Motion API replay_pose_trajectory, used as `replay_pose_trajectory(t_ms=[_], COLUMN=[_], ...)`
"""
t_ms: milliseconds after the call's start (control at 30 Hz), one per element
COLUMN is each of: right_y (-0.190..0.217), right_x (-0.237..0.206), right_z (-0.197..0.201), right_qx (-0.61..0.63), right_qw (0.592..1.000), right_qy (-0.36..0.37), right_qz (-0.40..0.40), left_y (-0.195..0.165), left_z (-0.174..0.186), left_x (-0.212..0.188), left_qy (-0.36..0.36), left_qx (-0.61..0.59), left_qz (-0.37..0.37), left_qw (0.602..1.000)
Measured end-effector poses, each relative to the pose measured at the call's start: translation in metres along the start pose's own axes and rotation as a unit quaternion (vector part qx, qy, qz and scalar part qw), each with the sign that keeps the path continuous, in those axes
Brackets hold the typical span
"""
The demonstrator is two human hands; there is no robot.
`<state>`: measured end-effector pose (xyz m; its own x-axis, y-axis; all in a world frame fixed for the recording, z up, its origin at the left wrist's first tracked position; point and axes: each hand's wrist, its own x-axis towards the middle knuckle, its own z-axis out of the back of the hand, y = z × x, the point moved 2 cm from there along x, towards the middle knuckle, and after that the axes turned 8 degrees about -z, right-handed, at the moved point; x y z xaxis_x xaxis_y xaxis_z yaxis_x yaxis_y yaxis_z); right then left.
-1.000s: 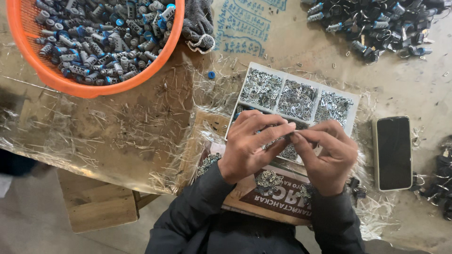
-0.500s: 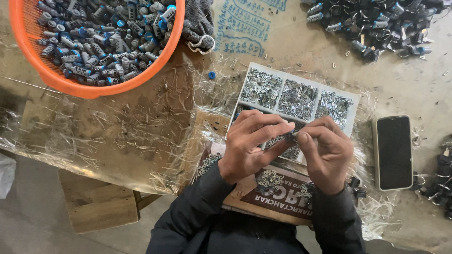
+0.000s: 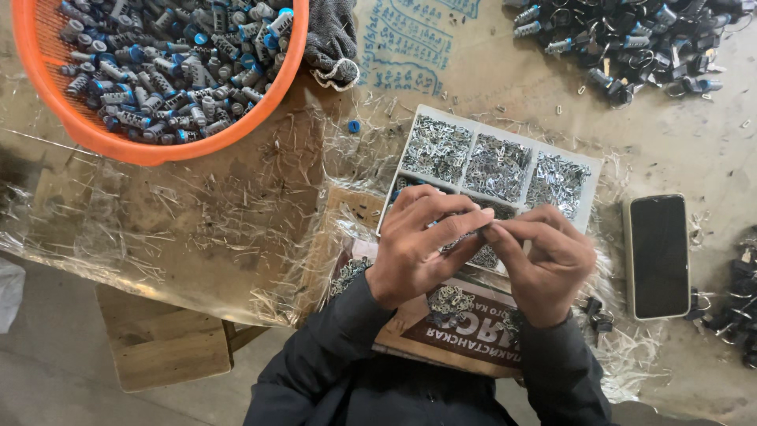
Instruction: The person picks small metal parts from an orange bin and a compartment box, fits the parts together by hand at the bench, and places finished assemblies into the box compartments. The clip starts and ends mid-assembly with hands continuously manipulating the small parts.
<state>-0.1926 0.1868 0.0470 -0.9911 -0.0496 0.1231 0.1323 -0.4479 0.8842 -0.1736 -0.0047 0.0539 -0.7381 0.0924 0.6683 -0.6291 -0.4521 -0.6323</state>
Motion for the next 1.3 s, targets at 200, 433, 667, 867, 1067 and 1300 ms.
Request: replay_pose_trajectory(t_ms=[200,433,667,867,1067,1300], right_y=[-0.014,0.003,0.02,0.019,0.007,0.015], right_x=[0.002,0.002,0.013,0.009,0.003,0.012], right_z=[0.001,0.001,-0.001,0.006,0.013,0.013], right_qx=[0.249,0.124,-0.034,0.009,0.162,-0.071], right_qw=[0.966,0.991,0.998,0.998,0.979,0.996], right_qy=[0.049,0.037,0.05,0.056,0.111,0.059], right_qz=[-0.046,-0.025,0.015,0.02,-0.062,0.013], left_y=[0.0,0.001,0.002,0.002,0.002,0.002], left_z=[0.0,0.001,0.002,0.003,0.003,0.002], left_x=[0.0,0.0,0.0,0.001,0.0,-0.001], left_qy=[-0.024,-0.034,-0.032,-0.031,-0.022,-0.025], left_qx=[-0.007,0.0,0.008,0.001,-0.015,-0.002], left_qz=[0.005,0.015,0.015,0.018,0.018,0.018], left_qw=[1.0,0.999,0.999,0.999,0.999,1.0])
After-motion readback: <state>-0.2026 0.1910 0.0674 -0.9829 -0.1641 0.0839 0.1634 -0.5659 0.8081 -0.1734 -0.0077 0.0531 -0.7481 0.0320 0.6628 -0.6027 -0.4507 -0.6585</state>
